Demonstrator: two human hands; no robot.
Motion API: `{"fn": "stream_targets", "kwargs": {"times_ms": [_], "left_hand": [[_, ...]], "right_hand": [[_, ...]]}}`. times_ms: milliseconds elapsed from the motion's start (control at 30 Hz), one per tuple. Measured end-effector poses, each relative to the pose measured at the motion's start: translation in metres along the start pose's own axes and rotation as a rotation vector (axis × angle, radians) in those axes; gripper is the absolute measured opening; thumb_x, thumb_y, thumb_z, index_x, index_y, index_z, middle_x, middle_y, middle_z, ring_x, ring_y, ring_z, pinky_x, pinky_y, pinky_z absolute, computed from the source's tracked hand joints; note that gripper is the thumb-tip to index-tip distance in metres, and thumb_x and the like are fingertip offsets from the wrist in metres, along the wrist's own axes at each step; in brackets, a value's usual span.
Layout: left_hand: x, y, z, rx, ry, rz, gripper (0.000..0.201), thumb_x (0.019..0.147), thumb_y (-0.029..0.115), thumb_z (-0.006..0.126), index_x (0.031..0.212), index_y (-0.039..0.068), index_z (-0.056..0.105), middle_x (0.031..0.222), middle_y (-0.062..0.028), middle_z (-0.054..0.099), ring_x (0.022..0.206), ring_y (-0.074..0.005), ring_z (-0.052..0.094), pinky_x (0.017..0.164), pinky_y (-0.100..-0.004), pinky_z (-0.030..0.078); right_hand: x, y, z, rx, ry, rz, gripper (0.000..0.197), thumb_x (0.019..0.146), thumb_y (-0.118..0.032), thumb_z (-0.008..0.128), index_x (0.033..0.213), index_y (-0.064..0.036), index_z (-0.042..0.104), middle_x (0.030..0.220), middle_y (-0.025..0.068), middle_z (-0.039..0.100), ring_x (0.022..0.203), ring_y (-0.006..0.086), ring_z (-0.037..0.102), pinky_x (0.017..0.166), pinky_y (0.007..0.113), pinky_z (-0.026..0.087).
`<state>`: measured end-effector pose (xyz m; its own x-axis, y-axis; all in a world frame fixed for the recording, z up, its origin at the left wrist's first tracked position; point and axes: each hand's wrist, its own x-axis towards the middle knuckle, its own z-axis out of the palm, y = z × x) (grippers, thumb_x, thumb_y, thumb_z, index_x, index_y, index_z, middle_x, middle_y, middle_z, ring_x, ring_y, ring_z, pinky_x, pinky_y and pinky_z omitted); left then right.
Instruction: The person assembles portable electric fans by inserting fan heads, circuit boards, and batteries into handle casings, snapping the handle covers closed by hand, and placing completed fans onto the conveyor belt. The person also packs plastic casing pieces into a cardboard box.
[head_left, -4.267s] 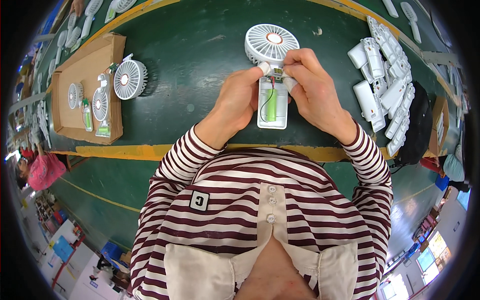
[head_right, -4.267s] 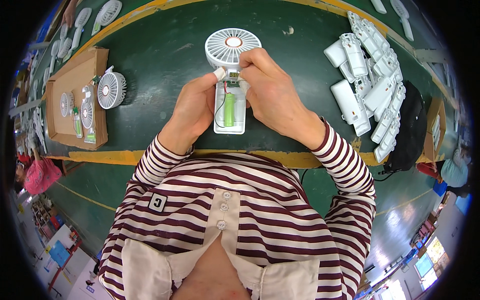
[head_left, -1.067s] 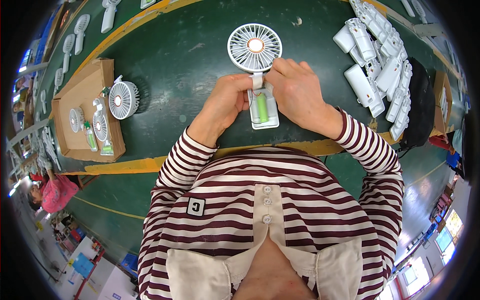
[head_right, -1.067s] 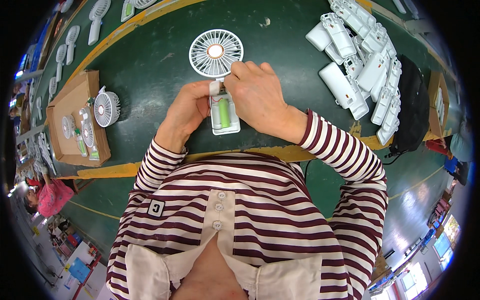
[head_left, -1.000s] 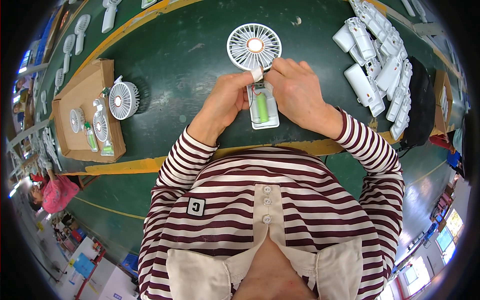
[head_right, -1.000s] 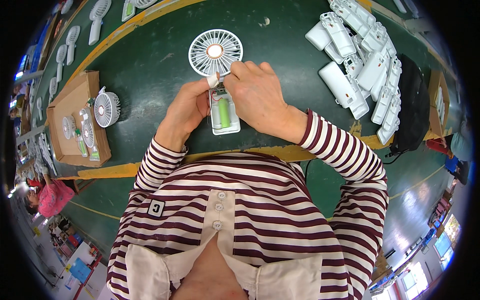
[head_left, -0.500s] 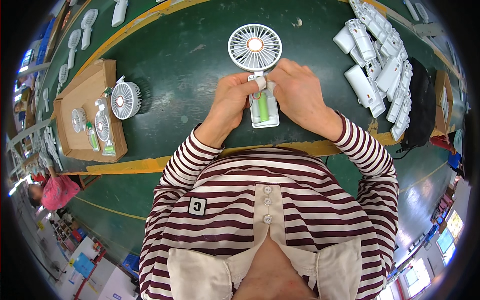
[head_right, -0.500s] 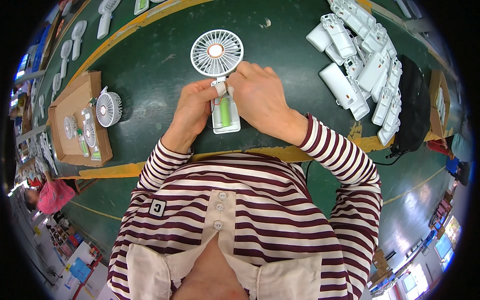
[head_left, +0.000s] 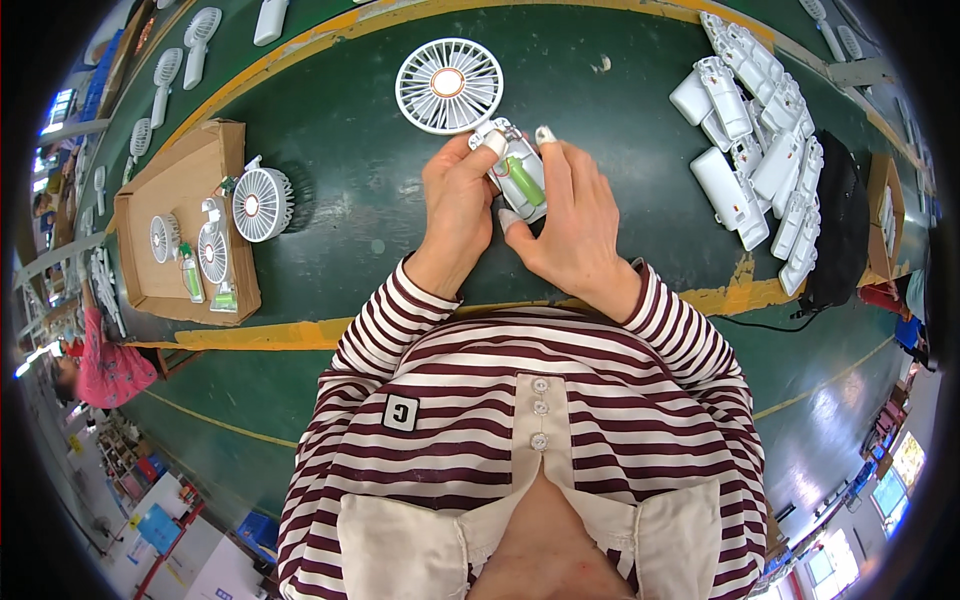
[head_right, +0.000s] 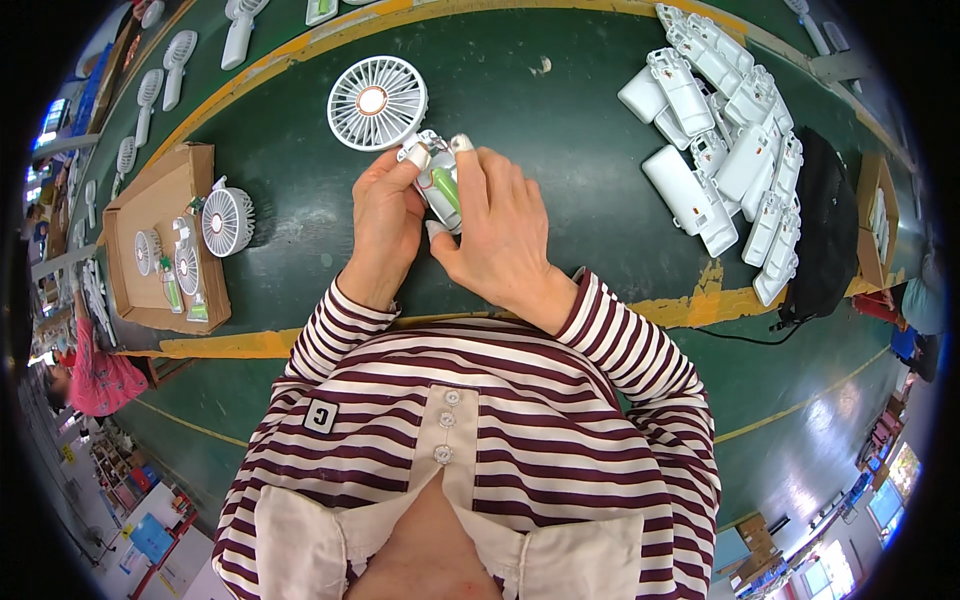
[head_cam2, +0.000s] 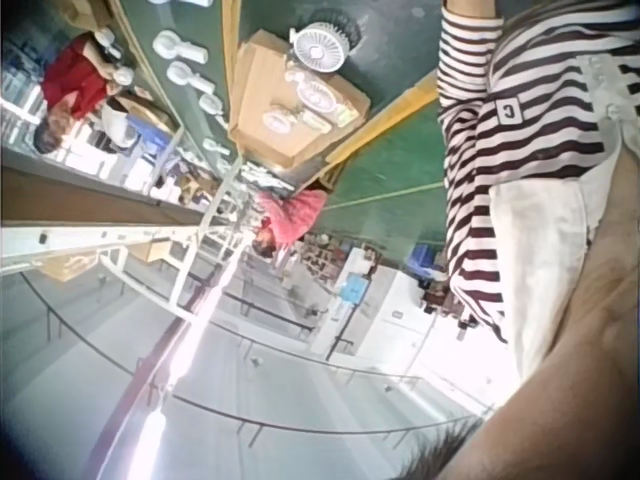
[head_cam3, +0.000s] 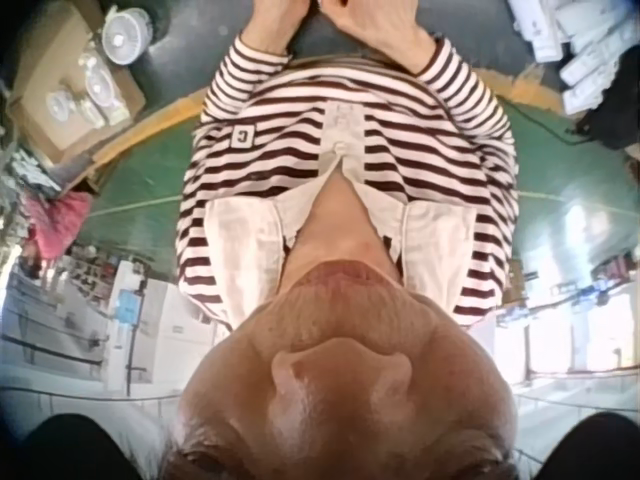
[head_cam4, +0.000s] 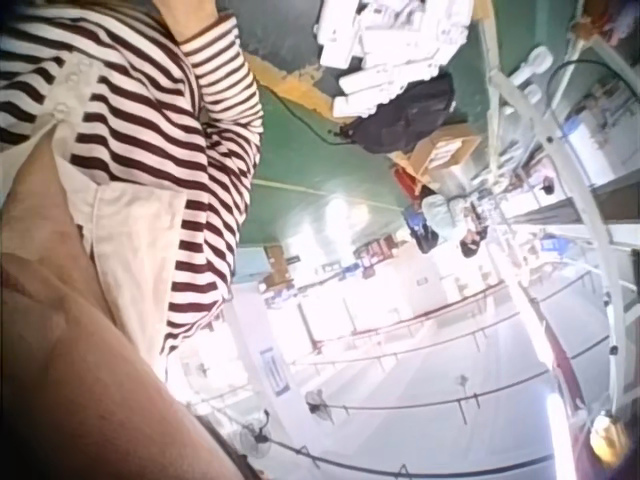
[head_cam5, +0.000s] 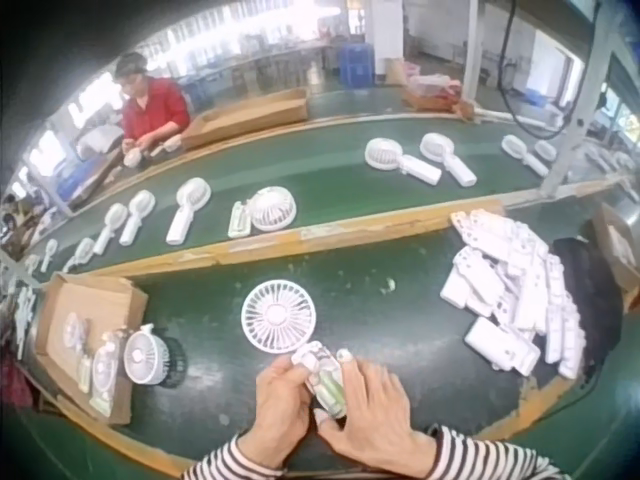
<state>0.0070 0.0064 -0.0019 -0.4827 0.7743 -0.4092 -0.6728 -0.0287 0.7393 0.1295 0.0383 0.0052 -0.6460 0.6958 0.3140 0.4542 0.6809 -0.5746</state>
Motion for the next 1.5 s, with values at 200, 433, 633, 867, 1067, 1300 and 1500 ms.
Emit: {"fn": "stream_targets", "kwargs": {"times_ms": [200, 433, 633, 867, 1067, 1300, 1500], "left_hand": [[0.000, 0.009, 0.003, -0.044, -0.030, -0.047, 0.018, 0.083, 0.002, 0.046, 0.097, -0.006, 0.054, 0.090, -0.0150, 0.061, 0.080, -0.0214, 0.061, 0.073, -0.0316, 0.050], [0.000, 0.008, -0.001, 0.025, -0.060, -0.022, 0.028, 0.083, 0.004, 0.040, 0.106, -0.009, 0.049, 0.102, -0.0207, 0.058, 0.095, -0.0291, 0.059, 0.086, -0.0384, 0.046], [-0.001, 0.013, 0.001, -0.072, -0.067, 0.016, 0.023, 0.081, 0.001, 0.043, 0.100, -0.007, 0.053, 0.094, -0.0174, 0.061, 0.085, -0.0252, 0.062, 0.077, -0.0347, 0.051], [-0.006, 0.008, -0.003, 0.137, -0.114, 0.039, 0.025, 0.083, 0.002, 0.049, 0.106, -0.009, 0.051, 0.101, -0.0214, 0.060, 0.091, -0.0285, 0.061, 0.081, -0.0365, 0.050], [-0.005, 0.006, -0.005, 0.193, -0.146, 0.057, 0.025, 0.085, 0.003, 0.049, 0.106, -0.009, 0.051, 0.099, -0.0201, 0.061, 0.088, -0.0265, 0.062, 0.078, -0.0340, 0.051], [-0.006, 0.009, -0.001, 0.105, -0.133, -0.013, 0.019, 0.082, 0.003, 0.054, 0.099, -0.006, 0.057, 0.088, -0.0110, 0.063, 0.074, -0.0157, 0.062, 0.065, -0.0267, 0.052], [-0.011, 0.011, -0.001, 0.136, -0.094, -0.090, 0.018, 0.081, 0.001, 0.054, 0.097, -0.005, 0.059, 0.086, -0.0083, 0.063, 0.072, -0.0129, 0.060, 0.062, -0.0241, 0.050]], "right_hand": [[-0.004, 0.008, 0.003, 0.007, 0.135, -0.264, 0.049, 0.058, -0.010, 0.070, 0.102, 0.0014, 0.052, 0.108, 0.0173, 0.049, 0.089, 0.0305, 0.052, 0.079, 0.041, 0.042], [-0.004, 0.018, 0.008, 0.055, 0.231, -0.414, 0.025, 0.060, -0.004, 0.067, 0.081, -0.0014, 0.055, 0.100, 0.0133, 0.054, 0.084, 0.0290, 0.055, 0.081, 0.045, 0.043], [-0.005, 0.019, 0.008, 0.096, 0.294, -0.115, 0.021, 0.064, -0.002, 0.060, 0.083, 0.0000, 0.053, 0.094, 0.0113, 0.053, 0.078, 0.0268, 0.054, 0.071, 0.037, 0.045], [0.012, 0.006, -0.011, 0.287, -0.049, 0.333, 0.043, 0.066, 0.004, 0.057, 0.108, 0.0026, 0.046, 0.091, 0.0133, 0.054, 0.075, 0.0250, 0.057, 0.065, 0.033, 0.047], [0.013, 0.016, -0.004, 0.395, 0.144, 0.045, 0.046, 0.067, 0.003, 0.055, 0.112, 0.0022, 0.045, 0.095, 0.0133, 0.056, 0.082, 0.0285, 0.059, 0.071, 0.035, 0.047], [0.009, 0.019, 0.000, 0.528, 0.214, -0.049, 0.044, 0.066, 0.006, 0.054, 0.110, 0.0023, 0.046, 0.091, 0.0143, 0.059, 0.085, 0.0305, 0.057, 0.073, 0.036, 0.047], [0.011, 0.029, -0.013, 0.299, 0.002, -0.310, 0.041, 0.067, -0.005, 0.059, 0.107, -0.0018, 0.051, 0.091, 0.0119, 0.057, 0.081, 0.0294, 0.054, 0.067, 0.037, 0.044]]}}
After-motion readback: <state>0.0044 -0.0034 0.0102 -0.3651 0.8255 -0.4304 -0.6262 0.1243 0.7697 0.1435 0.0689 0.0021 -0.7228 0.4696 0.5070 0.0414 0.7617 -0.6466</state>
